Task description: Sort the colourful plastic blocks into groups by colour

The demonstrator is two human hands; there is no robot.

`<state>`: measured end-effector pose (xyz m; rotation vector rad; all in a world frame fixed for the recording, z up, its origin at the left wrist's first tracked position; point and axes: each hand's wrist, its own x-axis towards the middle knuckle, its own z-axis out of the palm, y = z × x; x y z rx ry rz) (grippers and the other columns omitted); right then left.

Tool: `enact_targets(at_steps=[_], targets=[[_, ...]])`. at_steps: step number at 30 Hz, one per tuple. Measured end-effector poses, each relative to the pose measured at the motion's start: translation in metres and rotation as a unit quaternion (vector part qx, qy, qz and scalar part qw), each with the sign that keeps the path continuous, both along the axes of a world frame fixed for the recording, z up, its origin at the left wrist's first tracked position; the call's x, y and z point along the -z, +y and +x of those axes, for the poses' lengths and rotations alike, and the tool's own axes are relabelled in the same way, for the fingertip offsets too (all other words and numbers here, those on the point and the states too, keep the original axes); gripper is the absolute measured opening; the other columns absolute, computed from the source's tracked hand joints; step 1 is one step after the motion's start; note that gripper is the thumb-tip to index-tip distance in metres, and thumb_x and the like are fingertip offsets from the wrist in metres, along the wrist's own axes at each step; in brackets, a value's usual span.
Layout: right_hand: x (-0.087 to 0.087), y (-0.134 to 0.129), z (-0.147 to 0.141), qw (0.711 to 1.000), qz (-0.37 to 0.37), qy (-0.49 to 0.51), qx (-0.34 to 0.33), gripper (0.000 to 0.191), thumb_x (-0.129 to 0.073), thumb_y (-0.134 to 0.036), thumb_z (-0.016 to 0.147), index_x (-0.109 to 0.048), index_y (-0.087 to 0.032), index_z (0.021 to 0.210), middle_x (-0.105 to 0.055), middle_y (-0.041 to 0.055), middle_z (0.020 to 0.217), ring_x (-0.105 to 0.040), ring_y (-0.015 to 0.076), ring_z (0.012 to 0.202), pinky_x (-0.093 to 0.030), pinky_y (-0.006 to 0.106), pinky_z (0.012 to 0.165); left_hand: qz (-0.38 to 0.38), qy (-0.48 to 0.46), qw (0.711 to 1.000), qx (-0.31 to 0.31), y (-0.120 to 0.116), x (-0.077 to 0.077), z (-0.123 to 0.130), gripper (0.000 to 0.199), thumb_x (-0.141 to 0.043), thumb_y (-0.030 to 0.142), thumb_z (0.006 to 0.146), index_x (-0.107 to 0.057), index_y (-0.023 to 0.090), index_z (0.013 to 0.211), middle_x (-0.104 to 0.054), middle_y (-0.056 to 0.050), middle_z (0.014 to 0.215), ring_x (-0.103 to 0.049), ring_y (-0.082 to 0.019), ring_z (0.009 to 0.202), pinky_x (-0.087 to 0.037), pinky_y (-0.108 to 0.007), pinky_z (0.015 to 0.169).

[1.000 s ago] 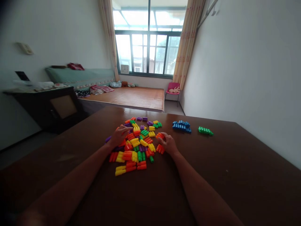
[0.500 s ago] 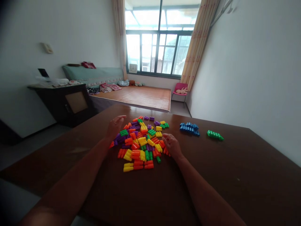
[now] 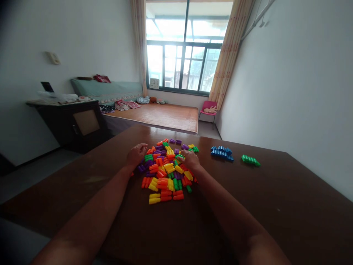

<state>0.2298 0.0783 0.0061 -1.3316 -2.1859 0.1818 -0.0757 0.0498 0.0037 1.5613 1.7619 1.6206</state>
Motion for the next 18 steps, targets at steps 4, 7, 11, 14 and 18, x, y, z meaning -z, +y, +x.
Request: enact_targets(at_steps=[4,7,11,14,18], targets=[[0.001,0.008,-0.007,1.0,-0.015,-0.02,-0.019,0.025,-0.073,-0.031,0.07,-0.07,-0.027,0.095,-0.072,0.0035,0.093,-0.063,0.0212,0.091,-0.048,0.031,0.079,-0.022,-0.189,0.981,0.036,0.002,-0.003,-0.009,0.022,-0.058,0.023,0.073,-0.069,0.016,0.091,-0.072,-0.006,0.078,-0.067,-0.018,0.075,-0.051,-0.027,0.065],[-0.007,0.008,0.009,0.999,0.0,0.031,-0.032,0.031,-0.071,-0.031,0.072,-0.069,-0.025,0.102,-0.071,0.0044,0.097,-0.063,0.0204,0.089,-0.049,0.032,0.079,-0.011,-0.388,0.92,0.05,0.005,-0.007,-0.018,0.025,-0.057,0.017,0.071,-0.067,0.015,0.094,-0.07,-0.004,0.077,-0.067,-0.013,0.068,-0.05,-0.021,0.058],[-0.018,0.01,0.083,0.995,-0.025,0.101,0.008,0.036,-0.063,-0.036,0.077,-0.066,-0.02,0.109,-0.071,0.0042,0.087,-0.064,0.0179,0.074,-0.049,0.031,0.07,-0.01,-0.454,0.887,0.078,0.007,-0.011,-0.023,0.024,-0.057,0.01,0.069,-0.068,0.015,0.091,-0.069,-0.002,0.075,-0.066,-0.01,0.065,-0.049,-0.016,0.053],[-0.008,0.008,0.177,0.988,-0.022,0.089,0.121,0.035,-0.063,-0.036,0.076,-0.067,-0.021,0.107,-0.071,0.0044,0.092,-0.065,0.0182,0.072,-0.05,0.032,0.071,-0.029,-0.448,0.891,0.069,0.007,-0.014,-0.024,0.024,-0.056,0.008,0.07,-0.068,0.016,0.09,-0.069,-0.001,0.074,-0.066,-0.009,0.061,-0.048,-0.015,0.05],[0.03,-0.002,0.298,0.944,-0.002,0.014,0.329,0.03,-0.066,-0.032,0.07,-0.071,-0.021,0.097,-0.072,0.0081,0.092,-0.067,0.024,0.081,-0.05,0.032,0.071,-0.021,-0.443,0.895,0.04,0.006,-0.017,-0.028,0.025,-0.054,0.006,0.071,-0.068,0.018,0.088,-0.069,0.001,0.07,-0.066,-0.008,0.06,-0.049,-0.013,0.048]])
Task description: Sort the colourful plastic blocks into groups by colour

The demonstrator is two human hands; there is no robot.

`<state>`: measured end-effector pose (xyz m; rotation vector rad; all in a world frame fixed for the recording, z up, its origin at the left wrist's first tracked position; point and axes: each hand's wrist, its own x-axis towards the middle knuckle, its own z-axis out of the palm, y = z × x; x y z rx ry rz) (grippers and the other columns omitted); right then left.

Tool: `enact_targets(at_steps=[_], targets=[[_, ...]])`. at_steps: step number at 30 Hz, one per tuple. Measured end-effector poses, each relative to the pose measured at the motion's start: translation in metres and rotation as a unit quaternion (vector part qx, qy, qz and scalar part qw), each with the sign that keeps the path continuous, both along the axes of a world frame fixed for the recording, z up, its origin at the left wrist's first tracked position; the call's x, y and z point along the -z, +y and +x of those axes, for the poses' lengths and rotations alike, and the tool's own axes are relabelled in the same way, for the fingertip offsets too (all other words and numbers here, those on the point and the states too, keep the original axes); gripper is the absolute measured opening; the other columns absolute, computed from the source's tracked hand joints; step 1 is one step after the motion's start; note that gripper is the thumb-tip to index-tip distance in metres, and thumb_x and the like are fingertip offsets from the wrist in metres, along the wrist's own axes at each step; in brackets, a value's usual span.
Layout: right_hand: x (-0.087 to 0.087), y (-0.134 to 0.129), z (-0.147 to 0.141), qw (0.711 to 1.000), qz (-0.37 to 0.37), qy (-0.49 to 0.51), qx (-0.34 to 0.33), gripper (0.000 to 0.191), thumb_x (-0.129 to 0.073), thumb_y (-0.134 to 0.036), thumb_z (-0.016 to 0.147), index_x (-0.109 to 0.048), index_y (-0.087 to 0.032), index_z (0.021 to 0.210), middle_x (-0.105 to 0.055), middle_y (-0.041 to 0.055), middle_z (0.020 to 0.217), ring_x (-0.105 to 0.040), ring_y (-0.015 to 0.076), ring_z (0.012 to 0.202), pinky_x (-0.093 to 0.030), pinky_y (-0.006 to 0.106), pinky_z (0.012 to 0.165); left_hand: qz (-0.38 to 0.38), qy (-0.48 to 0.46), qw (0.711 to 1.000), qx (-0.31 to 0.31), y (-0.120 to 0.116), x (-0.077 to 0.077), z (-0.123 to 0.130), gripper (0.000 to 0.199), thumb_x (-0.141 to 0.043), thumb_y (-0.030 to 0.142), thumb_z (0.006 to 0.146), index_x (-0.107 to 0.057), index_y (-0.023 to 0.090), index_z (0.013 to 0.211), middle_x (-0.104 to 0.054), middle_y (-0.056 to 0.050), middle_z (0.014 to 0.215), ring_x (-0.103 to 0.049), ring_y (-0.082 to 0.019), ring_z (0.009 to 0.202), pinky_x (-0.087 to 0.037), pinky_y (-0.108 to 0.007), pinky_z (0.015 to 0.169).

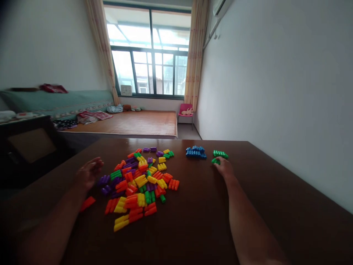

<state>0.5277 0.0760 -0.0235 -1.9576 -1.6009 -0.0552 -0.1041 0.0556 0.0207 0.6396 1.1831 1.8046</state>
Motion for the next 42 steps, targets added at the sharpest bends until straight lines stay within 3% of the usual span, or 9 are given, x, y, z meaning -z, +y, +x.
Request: enact_targets(at_steps=[2,5,14,19,25,31,34,37,42], targets=[[0.017,-0.004,0.038,0.999,-0.004,0.006,0.052,0.03,-0.064,-0.033,0.071,-0.071,-0.021,0.098,-0.072,0.0085,0.091,-0.067,0.0239,0.081,-0.05,0.032,0.07,-0.003,0.002,1.0,-0.013,0.001,-0.001,-0.003,0.025,-0.052,0.004,0.073,-0.068,0.019,0.085,-0.069,0.003,0.068,-0.065,-0.008,0.059,-0.049,-0.013,0.048],[0.03,-0.001,0.06,0.998,0.013,0.029,0.06,0.03,-0.059,-0.026,0.071,-0.072,-0.023,0.098,-0.071,0.0073,0.1,-0.067,0.0212,0.079,-0.051,0.032,0.073,-0.02,0.012,1.0,-0.017,0.002,-0.002,-0.006,0.03,-0.047,0.002,0.077,-0.069,0.022,0.081,-0.07,0.005,0.066,-0.065,-0.007,0.059,-0.049,-0.012,0.048],[0.032,0.013,0.045,0.996,0.077,0.01,-0.04,0.033,-0.05,-0.013,0.069,-0.073,-0.023,0.09,-0.069,0.007,0.108,-0.063,0.0218,0.102,-0.046,0.037,0.094,-0.009,0.082,0.996,-0.045,0.005,-0.001,-0.015,0.031,-0.051,0.004,0.075,-0.071,0.027,0.077,-0.071,0.008,0.067,-0.065,-0.006,0.061,-0.048,-0.011,0.049],[0.028,0.011,0.039,0.995,0.094,-0.018,-0.021,0.032,-0.049,-0.012,0.072,-0.074,-0.022,0.089,-0.068,0.0092,0.108,-0.059,0.0227,0.108,-0.043,0.039,0.099,-0.027,0.141,0.988,-0.063,0.006,0.002,-0.023,0.027,-0.054,0.008,0.071,-0.071,0.026,0.079,-0.07,0.006,0.068,-0.064,-0.007,0.062,-0.048,-0.012,0.05],[0.036,0.016,0.038,0.994,0.092,-0.037,-0.04,0.033,-0.047,-0.013,0.071,-0.073,-0.021,0.088,-0.068,0.0092,0.101,-0.061,0.0226,0.099,-0.046,0.038,0.094,-0.072,0.352,0.93,-0.072,0.002,0.016,-0.03,0.017,-0.063,0.02,0.065,-0.072,0.021,0.079,-0.072,-0.001,0.075,-0.067,-0.017,0.077,-0.052,-0.022,0.064],[0.031,0.021,0.034,0.986,0.161,-0.047,-0.002,0.034,-0.044,-0.015,0.075,-0.068,-0.017,0.099,-0.066,0.0144,0.106,-0.059,0.0272,0.102,-0.045,0.045,0.094,-0.033,0.446,0.892,0.069,-0.007,0.016,0.014,0.04,-0.068,0.048,0.063,-0.074,0.02,0.091,-0.074,-0.007,0.097,-0.066,-0.027,0.095,-0.051,-0.035,0.086],[0.011,0.013,-0.003,0.983,0.172,-0.036,-0.046,0.033,-0.042,-0.022,0.082,-0.066,-0.017,0.104,-0.065,0.0146,0.108,-0.058,0.0273,0.103,-0.045,0.043,0.094,0.003,0.472,0.869,0.147,-0.009,0.014,0.033,0.05,-0.065,0.057,0.066,-0.074,0.019,0.096,-0.073,-0.008,0.103,-0.066,-0.027,0.097,-0.051,-0.035,0.087],[-0.009,-0.001,-0.075,0.977,0.125,0.016,-0.171,0.03,-0.044,-0.03,0.086,-0.065,-0.019,0.105,-0.066,0.0127,0.108,-0.061,0.0242,0.095,-0.048,0.038,0.087,0.028,0.493,0.851,0.181,-0.008,0.019,0.037,0.048,-0.061,0.057,0.071,-0.074,0.018,0.097,-0.072,-0.009,0.106,-0.066,-0.026,0.097,-0.051,-0.035,0.086],[-0.028,-0.026,-0.213,0.905,-0.006,0.044,-0.423,0.027,-0.047,-0.036,0.089,-0.068,-0.023,0.097,-0.068,0.0054,0.101,-0.062,0.0169,0.08,-0.049,0.029,0.074,0.025,0.478,0.865,0.149,-0.004,0.031,0.026,0.044,-0.056,0.052,0.077,-0.073,0.016,0.097,-0.073,-0.009,0.098,-0.067,-0.024,0.09,-0.051,-0.033,0.081]])
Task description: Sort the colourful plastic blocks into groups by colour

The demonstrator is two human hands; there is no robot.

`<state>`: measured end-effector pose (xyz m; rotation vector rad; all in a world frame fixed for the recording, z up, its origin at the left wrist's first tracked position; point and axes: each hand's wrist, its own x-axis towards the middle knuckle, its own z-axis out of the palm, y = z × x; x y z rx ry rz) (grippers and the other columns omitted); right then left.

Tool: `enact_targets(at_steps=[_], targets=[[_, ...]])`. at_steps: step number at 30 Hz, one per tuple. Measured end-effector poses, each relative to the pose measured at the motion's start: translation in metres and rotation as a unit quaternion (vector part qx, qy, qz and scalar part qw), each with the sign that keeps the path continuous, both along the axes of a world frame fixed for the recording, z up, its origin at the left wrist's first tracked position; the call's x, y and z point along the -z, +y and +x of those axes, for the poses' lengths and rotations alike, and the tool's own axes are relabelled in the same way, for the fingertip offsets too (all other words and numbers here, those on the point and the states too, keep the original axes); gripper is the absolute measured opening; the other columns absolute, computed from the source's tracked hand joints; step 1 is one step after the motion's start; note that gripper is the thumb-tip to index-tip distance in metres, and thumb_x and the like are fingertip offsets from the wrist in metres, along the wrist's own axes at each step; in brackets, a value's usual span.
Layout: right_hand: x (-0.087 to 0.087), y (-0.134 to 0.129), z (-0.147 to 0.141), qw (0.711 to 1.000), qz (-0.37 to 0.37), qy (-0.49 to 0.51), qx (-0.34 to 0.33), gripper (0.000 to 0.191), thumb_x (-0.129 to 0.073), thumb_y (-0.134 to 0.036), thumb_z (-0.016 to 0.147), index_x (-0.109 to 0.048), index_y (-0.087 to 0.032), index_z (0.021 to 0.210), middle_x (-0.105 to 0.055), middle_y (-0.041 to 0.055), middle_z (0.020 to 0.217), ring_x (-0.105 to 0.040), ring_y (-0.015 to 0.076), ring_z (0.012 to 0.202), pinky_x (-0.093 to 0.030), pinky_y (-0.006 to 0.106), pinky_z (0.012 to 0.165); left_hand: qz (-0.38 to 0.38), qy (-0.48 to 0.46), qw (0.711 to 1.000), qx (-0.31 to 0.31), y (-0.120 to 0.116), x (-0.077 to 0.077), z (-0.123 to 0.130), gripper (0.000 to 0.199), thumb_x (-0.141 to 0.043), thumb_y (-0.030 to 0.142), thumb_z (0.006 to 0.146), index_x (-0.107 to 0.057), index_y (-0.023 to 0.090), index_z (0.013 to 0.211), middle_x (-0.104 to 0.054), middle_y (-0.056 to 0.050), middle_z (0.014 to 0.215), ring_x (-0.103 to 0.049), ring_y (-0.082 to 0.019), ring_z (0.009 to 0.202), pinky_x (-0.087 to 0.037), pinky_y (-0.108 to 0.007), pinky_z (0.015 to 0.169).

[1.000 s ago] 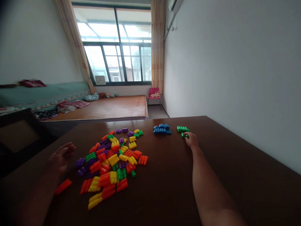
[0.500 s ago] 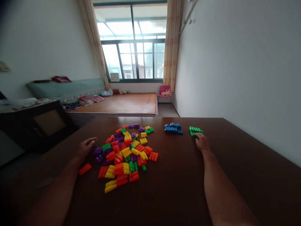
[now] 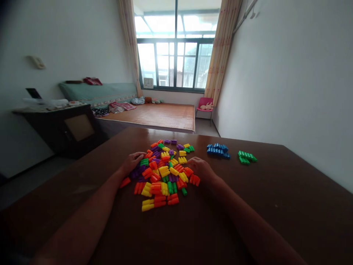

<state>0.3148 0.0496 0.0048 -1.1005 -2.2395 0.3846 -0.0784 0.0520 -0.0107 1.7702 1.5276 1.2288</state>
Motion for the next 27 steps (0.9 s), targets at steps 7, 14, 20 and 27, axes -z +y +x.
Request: enact_targets(at_steps=[7,14,20,27], targets=[[-0.009,0.022,-0.093,0.987,-0.106,-0.118,0.004,0.021,-0.064,-0.04,0.078,-0.071,-0.022,0.085,-0.07,0.0039,0.082,-0.062,0.0175,0.073,-0.043,0.026,0.062,-0.009,-0.016,1.0,0.013,0.002,0.006,-0.002,0.041,-0.056,0.044,0.077,-0.072,0.014,0.099,-0.073,-0.008,0.096,-0.065,-0.023,0.088,-0.051,-0.03,0.076],[-0.009,0.025,-0.093,0.943,-0.296,0.141,-0.061,0.036,-0.073,-0.046,0.066,-0.062,-0.016,0.085,-0.063,0.0005,0.075,-0.058,0.0122,0.064,-0.045,0.024,0.058,-0.011,-0.031,0.999,0.014,0.002,0.006,-0.002,0.041,-0.057,0.046,0.075,-0.073,0.014,0.096,-0.073,-0.008,0.093,-0.065,-0.023,0.086,-0.05,-0.03,0.074],[-0.014,0.028,-0.009,0.911,-0.296,0.286,0.033,0.044,-0.076,-0.049,0.063,-0.057,-0.018,0.087,-0.065,0.003,0.085,-0.064,0.0167,0.073,-0.051,0.03,0.065,-0.027,-0.038,0.999,0.011,-0.001,-0.001,-0.001,0.045,-0.06,0.052,0.072,-0.074,0.015,0.095,-0.073,-0.007,0.096,-0.065,-0.024,0.088,-0.051,-0.03,0.075],[0.015,0.029,0.168,0.89,-0.034,0.158,0.426,0.022,-0.064,-0.036,0.077,-0.064,-0.016,0.087,-0.067,0.0089,0.084,-0.064,0.0206,0.077,-0.052,0.035,0.072,-0.056,-0.004,0.998,0.007,-0.003,-0.01,-0.003,0.052,-0.06,0.058,0.07,-0.073,0.017,0.099,-0.073,-0.006,0.1,-0.065,-0.025,0.091,-0.051,-0.031,0.078]])
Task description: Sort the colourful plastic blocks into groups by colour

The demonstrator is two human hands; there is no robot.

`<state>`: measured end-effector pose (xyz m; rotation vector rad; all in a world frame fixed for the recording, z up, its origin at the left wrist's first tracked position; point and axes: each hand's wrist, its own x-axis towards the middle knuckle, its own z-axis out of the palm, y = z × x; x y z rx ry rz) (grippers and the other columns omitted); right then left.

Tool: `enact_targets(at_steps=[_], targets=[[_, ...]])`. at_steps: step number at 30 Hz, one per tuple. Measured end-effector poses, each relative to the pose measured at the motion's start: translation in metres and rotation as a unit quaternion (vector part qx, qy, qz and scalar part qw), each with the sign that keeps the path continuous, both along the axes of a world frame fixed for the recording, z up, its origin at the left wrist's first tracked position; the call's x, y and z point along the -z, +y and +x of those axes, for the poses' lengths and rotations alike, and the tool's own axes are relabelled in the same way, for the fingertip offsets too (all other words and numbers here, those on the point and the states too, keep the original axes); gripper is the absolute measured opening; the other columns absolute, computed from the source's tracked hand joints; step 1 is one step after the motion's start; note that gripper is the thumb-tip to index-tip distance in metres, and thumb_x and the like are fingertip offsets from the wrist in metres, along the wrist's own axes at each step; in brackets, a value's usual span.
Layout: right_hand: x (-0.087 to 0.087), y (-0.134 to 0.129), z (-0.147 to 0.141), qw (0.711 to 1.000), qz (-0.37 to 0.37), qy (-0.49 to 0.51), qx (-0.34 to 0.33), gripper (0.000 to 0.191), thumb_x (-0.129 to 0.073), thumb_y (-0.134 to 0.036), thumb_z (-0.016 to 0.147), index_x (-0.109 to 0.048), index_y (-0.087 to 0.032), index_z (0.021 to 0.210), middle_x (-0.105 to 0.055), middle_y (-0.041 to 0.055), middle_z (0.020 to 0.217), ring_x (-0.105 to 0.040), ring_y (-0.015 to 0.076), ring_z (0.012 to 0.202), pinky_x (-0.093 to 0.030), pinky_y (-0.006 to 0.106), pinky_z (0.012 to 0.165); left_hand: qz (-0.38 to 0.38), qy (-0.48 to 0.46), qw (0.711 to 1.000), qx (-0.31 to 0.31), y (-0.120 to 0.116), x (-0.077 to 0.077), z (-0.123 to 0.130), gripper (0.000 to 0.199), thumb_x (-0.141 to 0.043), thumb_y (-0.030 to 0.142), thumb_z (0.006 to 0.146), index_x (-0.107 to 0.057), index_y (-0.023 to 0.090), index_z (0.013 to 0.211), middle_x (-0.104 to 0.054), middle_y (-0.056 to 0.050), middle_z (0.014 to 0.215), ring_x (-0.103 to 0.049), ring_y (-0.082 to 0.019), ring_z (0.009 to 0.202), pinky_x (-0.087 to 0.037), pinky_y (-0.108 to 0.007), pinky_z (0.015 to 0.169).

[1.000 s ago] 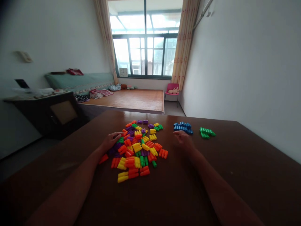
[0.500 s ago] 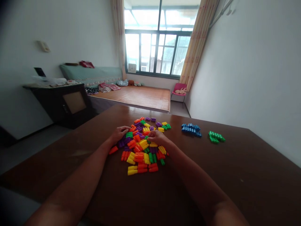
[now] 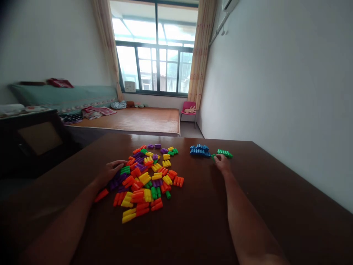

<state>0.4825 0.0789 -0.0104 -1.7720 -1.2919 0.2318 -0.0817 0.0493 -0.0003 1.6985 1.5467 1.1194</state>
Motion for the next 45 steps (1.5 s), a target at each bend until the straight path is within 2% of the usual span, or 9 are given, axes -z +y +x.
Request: enact_targets(at_steps=[6,13,28,31,34,37,39,42,45], targets=[[0.02,-0.015,0.064,0.989,0.042,-0.05,0.132,0.034,-0.054,-0.036,0.092,-0.055,-0.02,0.122,-0.055,0.0084,0.124,-0.058,0.0196,0.104,-0.051,0.041,0.087,-0.02,0.045,0.999,-0.013,-0.002,-0.007,0.001,0.056,-0.057,0.061,0.071,-0.072,0.018,0.102,-0.073,-0.006,0.101,-0.065,-0.026,0.092,-0.051,-0.03,0.077],[0.036,0.006,0.079,0.972,-0.008,-0.068,0.225,0.015,-0.06,-0.024,0.078,-0.065,-0.012,0.086,-0.064,0.0108,0.084,-0.059,0.0218,0.076,-0.048,0.036,0.072,-0.018,0.066,0.998,-0.011,0.0,-0.008,-0.001,0.053,-0.056,0.059,0.072,-0.072,0.019,0.101,-0.072,-0.006,0.104,-0.065,-0.026,0.095,-0.05,-0.029,0.079],[0.033,0.012,0.063,0.975,0.106,-0.127,0.15,0.035,-0.041,-0.013,0.073,-0.063,-0.012,0.1,-0.064,0.0156,0.1,-0.058,0.0241,0.092,-0.044,0.039,0.088,0.013,0.07,0.997,0.013,-0.001,-0.006,0.003,0.06,-0.049,0.066,0.077,-0.071,0.018,0.104,-0.07,-0.008,0.112,-0.061,-0.027,0.108,-0.045,-0.034,0.096],[0.013,0.01,0.015,0.985,0.111,-0.124,0.05,0.034,-0.042,-0.021,0.079,-0.062,-0.013,0.106,-0.064,0.0154,0.106,-0.058,0.0229,0.087,-0.044,0.039,0.087,0.042,0.08,0.995,0.044,-0.002,-0.005,0.006,0.06,-0.053,0.067,0.074,-0.072,0.018,0.102,-0.068,-0.009,0.116,-0.059,-0.027,0.112,-0.042,-0.036,0.101],[-0.011,-0.004,-0.062,0.981,0.043,-0.081,-0.171,0.03,-0.047,-0.033,0.084,-0.065,-0.017,0.102,-0.067,0.0115,0.1,-0.06,0.021,0.08,-0.048,0.036,0.081,0.049,0.087,0.994,0.049,-0.002,-0.004,0.007,0.058,-0.054,0.067,0.073,-0.072,0.018,0.101,-0.068,-0.009,0.115,-0.059,-0.027,0.11,-0.043,-0.035,0.1],[-0.033,-0.03,-0.133,0.893,-0.043,-0.049,-0.445,0.031,-0.057,-0.039,0.081,-0.068,-0.019,0.102,-0.069,0.0068,0.094,-0.062,0.0185,0.078,-0.05,0.031,0.074,0.052,0.082,0.995,0.035,-0.003,-0.003,0.007,0.057,-0.054,0.065,0.074,-0.073,0.017,0.098,-0.069,-0.01,0.113,-0.061,-0.026,0.107,-0.044,-0.034,0.098],[-0.041,-0.046,-0.164,0.837,-0.048,-0.075,-0.539,0.032,-0.065,-0.039,0.077,-0.069,-0.021,0.103,-0.068,0.0054,0.098,-0.061,0.0177,0.081,-0.05,0.03,0.074,0.052,0.077,0.995,0.029,-0.002,-0.001,0.007,0.057,-0.053,0.064,0.075,-0.072,0.016,0.098,-0.069,-0.01,0.112,-0.061,-0.026,0.106,-0.044,-0.035,0.098],[-0.041,-0.059,-0.185,0.803,-0.037,-0.115,-0.584,0.031,-0.07,-0.032,0.075,-0.069,-0.023,0.104,-0.065,0.0051,0.107,-0.061,0.0157,0.082,-0.05,0.03,0.078,0.051,0.074,0.996,0.031,-0.001,0.002,0.006,0.056,-0.054,0.063,0.075,-0.072,0.015,0.099,-0.069,-0.01,0.112,-0.061,-0.026,0.107,-0.044,-0.035,0.098],[-0.033,-0.062,-0.192,0.836,-0.01,-0.08,-0.543,0.029,-0.064,-0.024,0.08,-0.065,-0.021,0.11,-0.06,0.0075,0.117,-0.061,0.0133,0.08,-0.05,0.03,0.078,0.049,0.074,0.996,0.03,0.001,0.003,0.005,0.056,-0.053,0.062,0.076,-0.072,0.015,0.1,-0.069,-0.011,0.113,-0.061,-0.026,0.107,-0.044,-0.035,0.098]])
